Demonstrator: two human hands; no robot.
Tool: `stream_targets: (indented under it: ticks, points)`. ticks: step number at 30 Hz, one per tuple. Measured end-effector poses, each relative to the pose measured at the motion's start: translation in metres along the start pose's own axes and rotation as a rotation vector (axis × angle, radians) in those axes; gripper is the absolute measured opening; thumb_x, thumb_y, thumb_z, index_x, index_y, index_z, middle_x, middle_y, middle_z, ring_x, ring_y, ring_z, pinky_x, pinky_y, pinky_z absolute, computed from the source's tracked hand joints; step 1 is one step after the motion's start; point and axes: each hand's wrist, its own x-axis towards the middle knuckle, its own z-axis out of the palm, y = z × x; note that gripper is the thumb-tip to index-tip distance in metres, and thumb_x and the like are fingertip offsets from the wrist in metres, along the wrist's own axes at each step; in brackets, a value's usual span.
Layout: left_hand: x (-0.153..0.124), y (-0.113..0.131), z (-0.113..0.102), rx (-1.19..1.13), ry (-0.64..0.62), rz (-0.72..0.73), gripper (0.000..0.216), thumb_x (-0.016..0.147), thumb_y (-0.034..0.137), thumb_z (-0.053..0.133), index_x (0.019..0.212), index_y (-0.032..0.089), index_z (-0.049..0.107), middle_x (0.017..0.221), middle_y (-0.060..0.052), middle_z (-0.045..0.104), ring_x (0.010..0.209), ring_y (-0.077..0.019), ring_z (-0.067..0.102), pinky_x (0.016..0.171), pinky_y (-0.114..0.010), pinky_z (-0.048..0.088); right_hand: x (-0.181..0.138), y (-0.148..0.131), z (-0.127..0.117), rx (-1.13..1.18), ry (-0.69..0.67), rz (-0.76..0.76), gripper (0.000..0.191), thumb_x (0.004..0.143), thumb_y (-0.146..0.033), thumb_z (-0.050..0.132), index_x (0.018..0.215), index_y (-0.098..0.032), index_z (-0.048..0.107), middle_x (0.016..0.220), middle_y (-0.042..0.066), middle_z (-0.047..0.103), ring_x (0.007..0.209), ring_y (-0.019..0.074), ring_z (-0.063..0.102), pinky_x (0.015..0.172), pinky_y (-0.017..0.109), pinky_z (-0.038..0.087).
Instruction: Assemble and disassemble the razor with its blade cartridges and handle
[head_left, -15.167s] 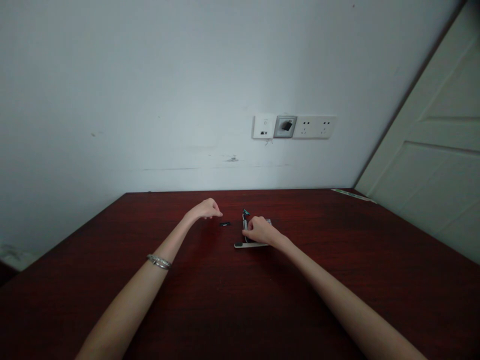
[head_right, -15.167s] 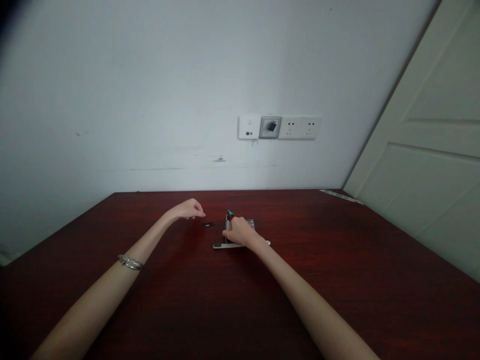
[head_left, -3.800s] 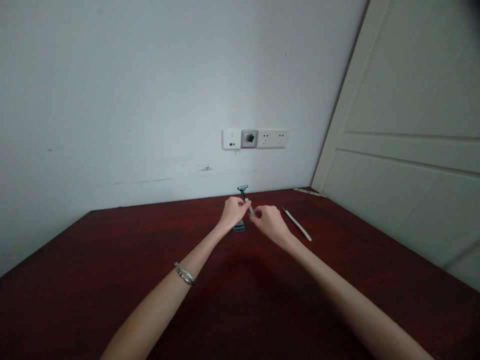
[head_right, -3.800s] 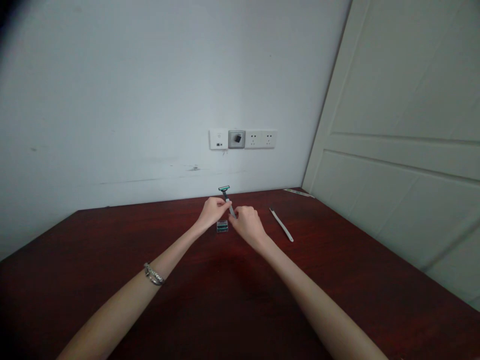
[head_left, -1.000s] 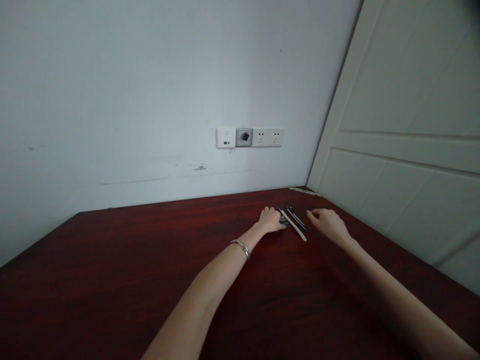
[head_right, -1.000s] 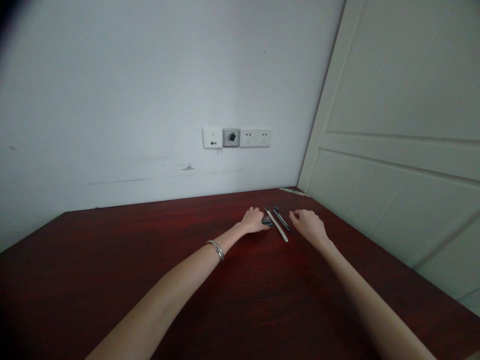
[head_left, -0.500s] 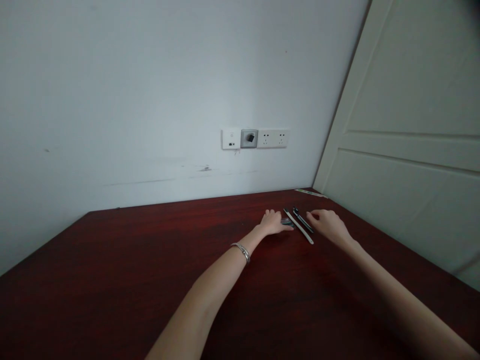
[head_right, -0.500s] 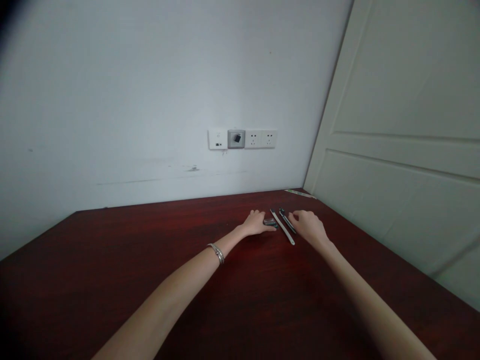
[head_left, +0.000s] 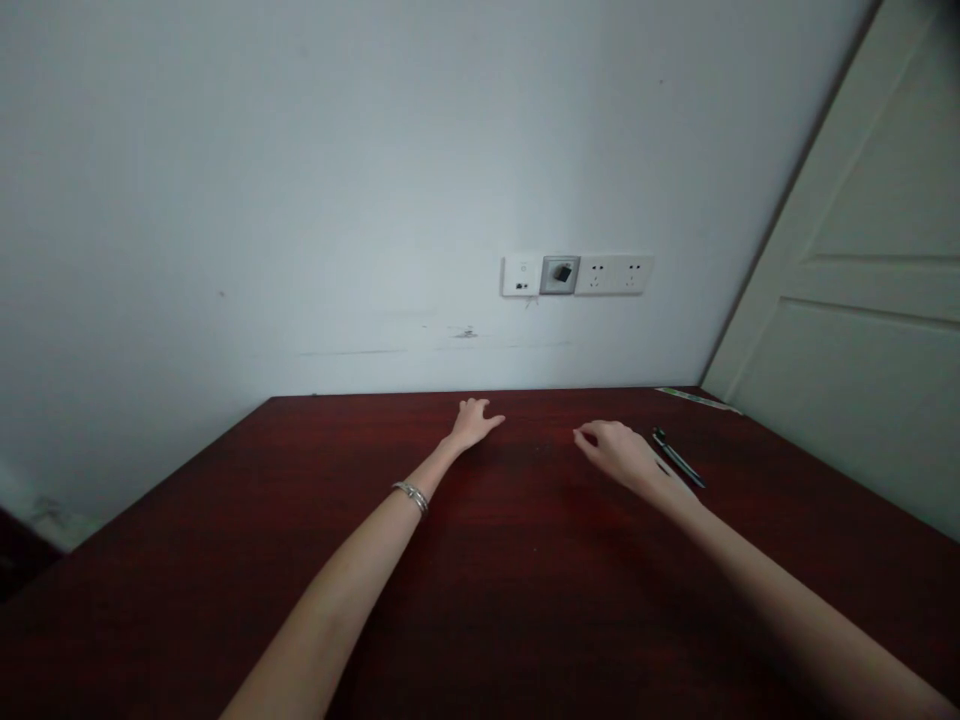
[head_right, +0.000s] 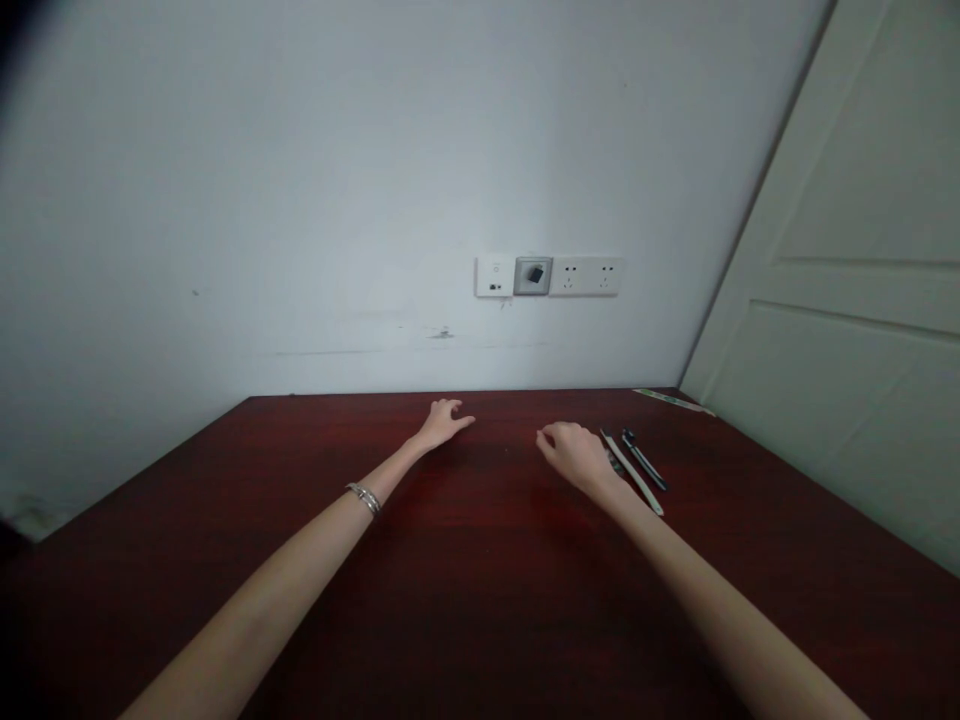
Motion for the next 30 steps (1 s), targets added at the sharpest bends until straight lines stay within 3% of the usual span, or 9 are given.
stream_targets:
  ticks: [5,10,16,30]
  points:
    - [-0.022,-0.054,-0.034,0.037,0.084,-0.07,0.031,0.081,0.033,0.054,0.099,0.01,0.066,0.1,-0.011,0.065,0.096,-0.0209,0.057,0.089,-0.031,0.042,0.023,-0.034,0.034,0.089,-0.006,-0.163,0.03,0.087,-0.031,0.041,0.088,-0.017,0.067,0.095,0.01,0.066,0.092,0.0215,0.06,0.074,0.026,0.044]
    - [-0.041,-0.079,-0.044,0.085,0.099,-0.053,0.022,0.08,0.021,0.053,0.093,0.013,0.069,0.099,-0.009,0.066,0.095,-0.0191,0.058,0.09,-0.03,0.042,0.034,-0.052,0.069,0.165,0.002,-0.249,0.038,0.088,-0.029,0.04,0.111,-0.007,0.062,0.115,0.018,0.058,0.107,0.0255,0.054,0.093,0.033,0.041]
    - [-0.05,-0.079,-0.04,0.147,0.06,0.021,0.031,0.083,0.022,0.047,0.107,0.011,0.064,0.115,-0.011,0.061,0.111,-0.0205,0.052,0.098,-0.03,0.038,0.033,-0.053,0.091,0.163,0.014,-0.228,0.044,0.089,-0.029,0.036,0.117,-0.004,0.058,0.121,0.02,0.055,0.116,0.0283,0.049,0.099,0.038,0.038]
    - [-0.058,-0.073,-0.039,0.23,-0.056,0.07,0.039,0.086,0.016,0.036,0.118,0.011,0.058,0.13,-0.012,0.051,0.125,-0.019,0.042,0.106,-0.031,0.03,0.028,-0.051,0.092,0.233,0.083,-0.21,0.04,0.086,-0.022,0.04,0.114,-0.004,0.061,0.122,0.019,0.057,0.118,0.0261,0.049,0.101,0.037,0.037]
